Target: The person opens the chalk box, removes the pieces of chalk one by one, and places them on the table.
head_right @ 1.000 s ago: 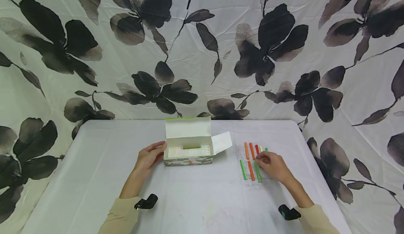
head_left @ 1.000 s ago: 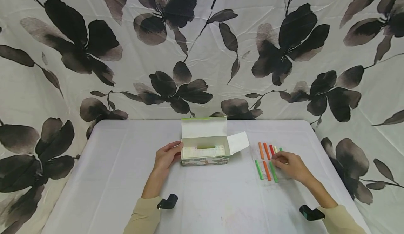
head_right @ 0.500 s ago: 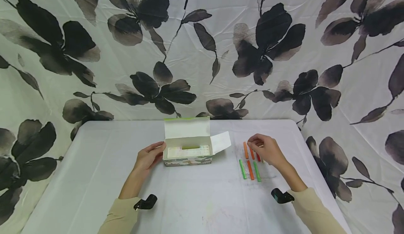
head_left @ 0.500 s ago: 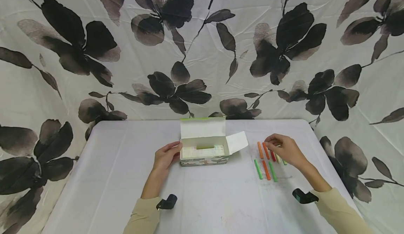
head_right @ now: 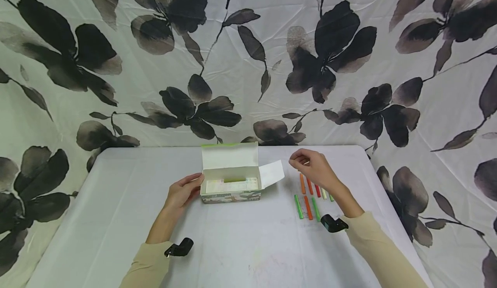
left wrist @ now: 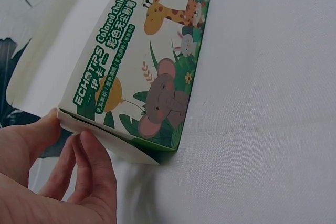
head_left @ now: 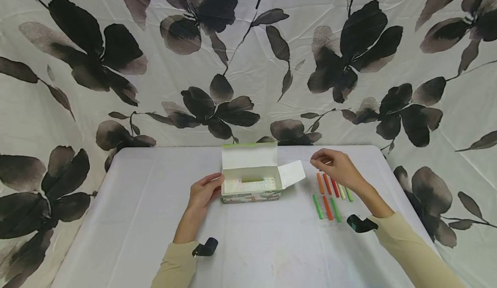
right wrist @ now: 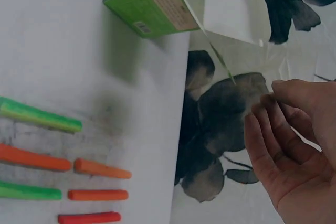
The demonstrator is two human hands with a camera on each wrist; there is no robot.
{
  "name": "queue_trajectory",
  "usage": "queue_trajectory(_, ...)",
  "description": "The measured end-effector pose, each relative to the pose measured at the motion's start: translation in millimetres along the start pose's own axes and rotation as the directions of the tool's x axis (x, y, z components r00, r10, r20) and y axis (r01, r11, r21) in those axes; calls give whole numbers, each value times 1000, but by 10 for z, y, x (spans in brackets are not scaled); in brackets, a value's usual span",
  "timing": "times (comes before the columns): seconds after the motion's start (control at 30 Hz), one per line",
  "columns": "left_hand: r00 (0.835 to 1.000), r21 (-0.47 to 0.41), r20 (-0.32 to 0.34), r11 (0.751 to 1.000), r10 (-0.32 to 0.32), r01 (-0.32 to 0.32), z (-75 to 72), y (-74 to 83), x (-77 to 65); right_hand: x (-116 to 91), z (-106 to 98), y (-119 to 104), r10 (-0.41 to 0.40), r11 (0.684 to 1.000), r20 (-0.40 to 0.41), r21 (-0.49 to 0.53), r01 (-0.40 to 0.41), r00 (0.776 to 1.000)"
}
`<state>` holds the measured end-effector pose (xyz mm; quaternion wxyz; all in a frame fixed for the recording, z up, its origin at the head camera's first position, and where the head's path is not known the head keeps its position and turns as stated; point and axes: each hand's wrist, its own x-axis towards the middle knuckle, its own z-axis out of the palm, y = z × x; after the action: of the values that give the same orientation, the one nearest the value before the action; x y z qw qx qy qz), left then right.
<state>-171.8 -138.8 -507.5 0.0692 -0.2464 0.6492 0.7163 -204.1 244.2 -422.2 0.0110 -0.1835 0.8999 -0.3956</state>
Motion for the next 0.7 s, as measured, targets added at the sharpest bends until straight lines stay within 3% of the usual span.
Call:
queue_trajectory(0.33,999,-4,13,1000,-29,29,-32,-118,143,198,221,-285,-81,992,39,100,77,996)
queue_trajectory(0.53,1000,-13,11,1000,0,1,-9,-65,78,250,361,-574,-125,976,98,193,104,987)
queue_trajectory(0.7,1000,-17,-1,1000,1,-1,21,-10,12,371,579,-465,-142,971,162,217,105,977)
